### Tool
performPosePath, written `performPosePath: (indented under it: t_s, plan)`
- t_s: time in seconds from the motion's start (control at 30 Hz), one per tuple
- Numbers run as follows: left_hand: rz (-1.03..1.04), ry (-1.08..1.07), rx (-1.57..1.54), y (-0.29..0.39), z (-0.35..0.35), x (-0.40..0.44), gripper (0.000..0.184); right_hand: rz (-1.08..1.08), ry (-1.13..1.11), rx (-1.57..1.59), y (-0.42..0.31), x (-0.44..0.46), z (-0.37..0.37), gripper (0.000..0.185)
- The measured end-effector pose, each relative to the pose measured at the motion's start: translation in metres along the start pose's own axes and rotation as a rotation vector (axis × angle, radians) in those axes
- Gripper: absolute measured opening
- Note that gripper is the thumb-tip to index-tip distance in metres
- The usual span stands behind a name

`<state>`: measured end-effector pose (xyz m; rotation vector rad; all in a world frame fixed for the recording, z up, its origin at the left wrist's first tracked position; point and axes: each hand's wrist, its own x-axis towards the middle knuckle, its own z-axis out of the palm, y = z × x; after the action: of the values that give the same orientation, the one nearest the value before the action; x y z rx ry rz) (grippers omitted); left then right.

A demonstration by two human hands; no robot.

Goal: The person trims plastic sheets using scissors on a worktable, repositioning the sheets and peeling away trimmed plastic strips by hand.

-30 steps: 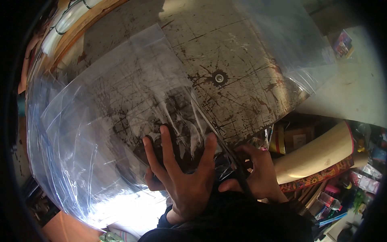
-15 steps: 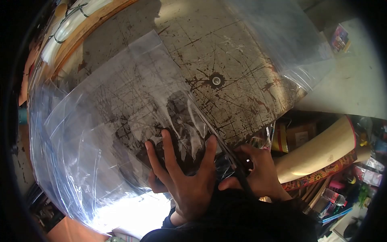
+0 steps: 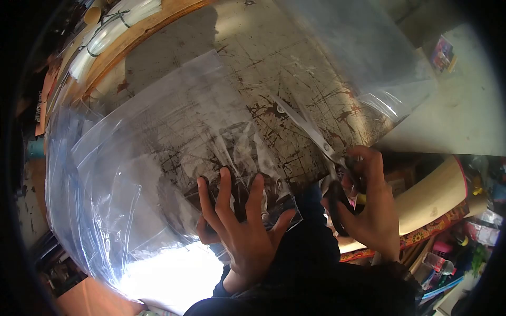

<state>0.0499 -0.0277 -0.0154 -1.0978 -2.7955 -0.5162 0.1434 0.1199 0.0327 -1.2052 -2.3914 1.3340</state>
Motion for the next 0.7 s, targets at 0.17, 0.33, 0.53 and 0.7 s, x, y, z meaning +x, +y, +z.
performPosePath:
  t_s: [0.17, 0.33, 0.53, 0.7]
  plan:
    - [-0.008, 0.074, -0.061, -0.004, -0.006, -0.005, 0.055, -0.427, 0.236, -0.55, -0.003, 0.028, 0.014, 0.054]
    - [-0.056, 0.043, -0.108, 0.005, -0.015, 0.008, 0.052, -0.462, 0.284, -0.731, -0.009, 0.035, 0.023, 0.043]
    - [-0.015, 0.065, -0.259, 0.005, -0.004, 0.016, 0.036, -0.59, 0.265, -0.789, -0.014, 0.036, 0.014, 0.033]
    - [-0.013, 0.069, -0.243, 0.005, -0.003, 0.019, 0.032, -1.289, -0.089, -0.586, -0.019, 0.05, 0.011, 0.015]
